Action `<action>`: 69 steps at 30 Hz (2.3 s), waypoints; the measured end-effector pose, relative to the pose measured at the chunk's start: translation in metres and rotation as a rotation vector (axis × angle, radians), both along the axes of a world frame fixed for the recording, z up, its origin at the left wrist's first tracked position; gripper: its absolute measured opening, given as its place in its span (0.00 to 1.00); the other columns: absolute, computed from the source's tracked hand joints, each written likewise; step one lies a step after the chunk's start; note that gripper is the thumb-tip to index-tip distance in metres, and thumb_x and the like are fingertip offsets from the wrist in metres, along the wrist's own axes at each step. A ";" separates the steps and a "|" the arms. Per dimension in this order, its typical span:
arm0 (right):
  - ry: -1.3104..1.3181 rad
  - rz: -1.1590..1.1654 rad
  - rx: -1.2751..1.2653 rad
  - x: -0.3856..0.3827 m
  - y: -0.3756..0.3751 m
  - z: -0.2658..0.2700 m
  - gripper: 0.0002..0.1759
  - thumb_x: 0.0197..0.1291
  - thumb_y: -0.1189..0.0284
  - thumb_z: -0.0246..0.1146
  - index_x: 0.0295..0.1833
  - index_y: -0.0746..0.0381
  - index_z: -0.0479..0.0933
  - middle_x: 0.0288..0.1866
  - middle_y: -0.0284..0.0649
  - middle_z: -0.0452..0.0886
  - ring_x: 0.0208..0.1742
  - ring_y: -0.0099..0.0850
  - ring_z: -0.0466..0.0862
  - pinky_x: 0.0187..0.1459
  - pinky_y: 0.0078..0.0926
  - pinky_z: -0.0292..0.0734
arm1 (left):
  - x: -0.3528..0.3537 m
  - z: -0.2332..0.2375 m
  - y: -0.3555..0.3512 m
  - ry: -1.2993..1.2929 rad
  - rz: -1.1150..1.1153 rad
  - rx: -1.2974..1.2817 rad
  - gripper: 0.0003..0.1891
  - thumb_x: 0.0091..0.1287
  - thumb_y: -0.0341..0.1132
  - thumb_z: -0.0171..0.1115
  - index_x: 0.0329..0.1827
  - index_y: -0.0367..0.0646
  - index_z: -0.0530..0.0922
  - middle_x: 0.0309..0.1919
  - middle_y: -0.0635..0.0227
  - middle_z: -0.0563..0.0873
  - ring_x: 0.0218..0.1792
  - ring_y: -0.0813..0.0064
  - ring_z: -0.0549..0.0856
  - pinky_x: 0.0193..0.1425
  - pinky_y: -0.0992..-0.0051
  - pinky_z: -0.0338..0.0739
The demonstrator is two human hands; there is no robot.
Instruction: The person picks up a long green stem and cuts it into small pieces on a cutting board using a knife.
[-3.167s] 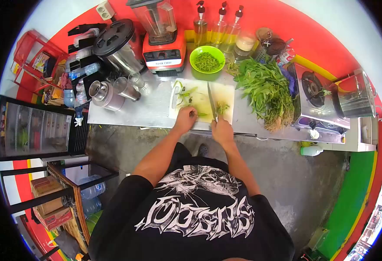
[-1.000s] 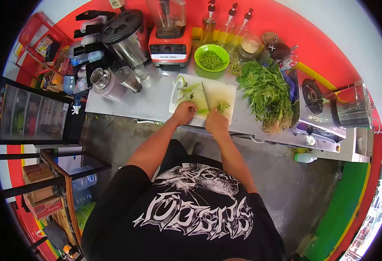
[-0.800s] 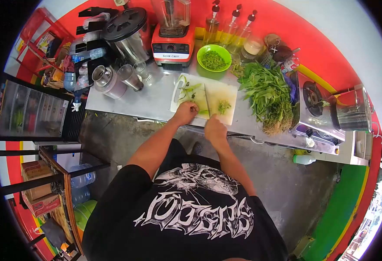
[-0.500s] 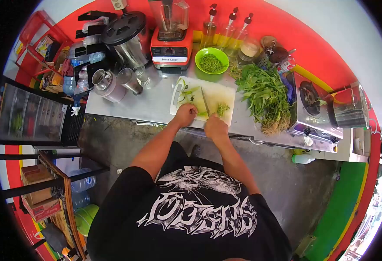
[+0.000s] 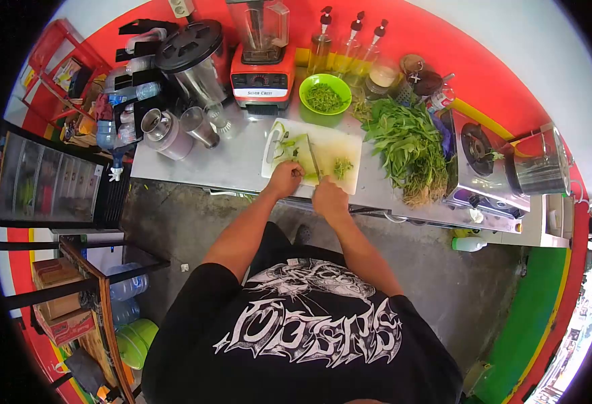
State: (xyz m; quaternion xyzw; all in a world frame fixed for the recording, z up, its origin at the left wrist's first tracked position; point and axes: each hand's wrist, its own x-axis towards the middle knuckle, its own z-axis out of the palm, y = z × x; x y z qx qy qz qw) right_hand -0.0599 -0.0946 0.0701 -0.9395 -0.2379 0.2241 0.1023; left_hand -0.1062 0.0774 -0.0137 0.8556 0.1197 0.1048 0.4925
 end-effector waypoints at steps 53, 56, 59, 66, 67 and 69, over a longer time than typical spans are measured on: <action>0.084 -0.012 -0.245 -0.016 0.022 0.023 0.23 0.63 0.73 0.61 0.61 0.68 0.65 0.46 0.54 0.88 0.49 0.50 0.90 0.51 0.45 0.84 | -0.017 0.021 -0.001 -0.161 -0.118 0.281 0.09 0.63 0.28 0.66 0.46 0.44 0.80 0.41 0.58 0.80 0.47 0.53 0.79 0.52 0.58 0.74; 0.069 -0.067 -0.227 -0.029 0.024 0.012 0.24 0.61 0.74 0.63 0.60 0.69 0.66 0.46 0.54 0.88 0.49 0.49 0.90 0.51 0.45 0.84 | -0.016 0.028 0.006 -0.133 -0.169 0.495 0.08 0.65 0.32 0.66 0.46 0.49 0.81 0.45 0.64 0.80 0.52 0.58 0.77 0.55 0.60 0.72; 0.068 -0.049 -0.231 -0.028 0.028 -0.001 0.24 0.62 0.72 0.62 0.61 0.70 0.66 0.46 0.55 0.88 0.50 0.50 0.90 0.51 0.46 0.84 | -0.012 0.031 0.024 -0.148 -0.327 0.604 0.08 0.66 0.35 0.66 0.46 0.49 0.81 0.44 0.65 0.77 0.51 0.60 0.74 0.54 0.60 0.69; 0.106 -0.078 -0.206 -0.024 0.014 0.003 0.27 0.66 0.70 0.58 0.66 0.72 0.65 0.47 0.57 0.88 0.49 0.51 0.90 0.51 0.48 0.84 | -0.008 0.033 0.033 -0.179 -0.420 0.588 0.10 0.67 0.39 0.66 0.50 0.53 0.83 0.43 0.67 0.75 0.50 0.62 0.73 0.54 0.61 0.68; 0.067 -0.078 -0.177 -0.033 0.009 -0.004 0.27 0.66 0.70 0.57 0.66 0.73 0.65 0.45 0.57 0.88 0.47 0.50 0.90 0.50 0.47 0.85 | -0.009 0.031 0.033 -0.218 -0.397 0.570 0.10 0.67 0.39 0.66 0.50 0.53 0.84 0.43 0.67 0.75 0.50 0.62 0.74 0.54 0.62 0.68; 0.036 -0.106 -0.128 -0.043 0.015 -0.012 0.27 0.66 0.70 0.57 0.67 0.73 0.65 0.44 0.56 0.88 0.45 0.49 0.91 0.48 0.46 0.85 | -0.008 0.029 0.033 -0.202 -0.426 0.571 0.10 0.67 0.39 0.66 0.49 0.52 0.84 0.43 0.67 0.75 0.50 0.62 0.74 0.54 0.62 0.68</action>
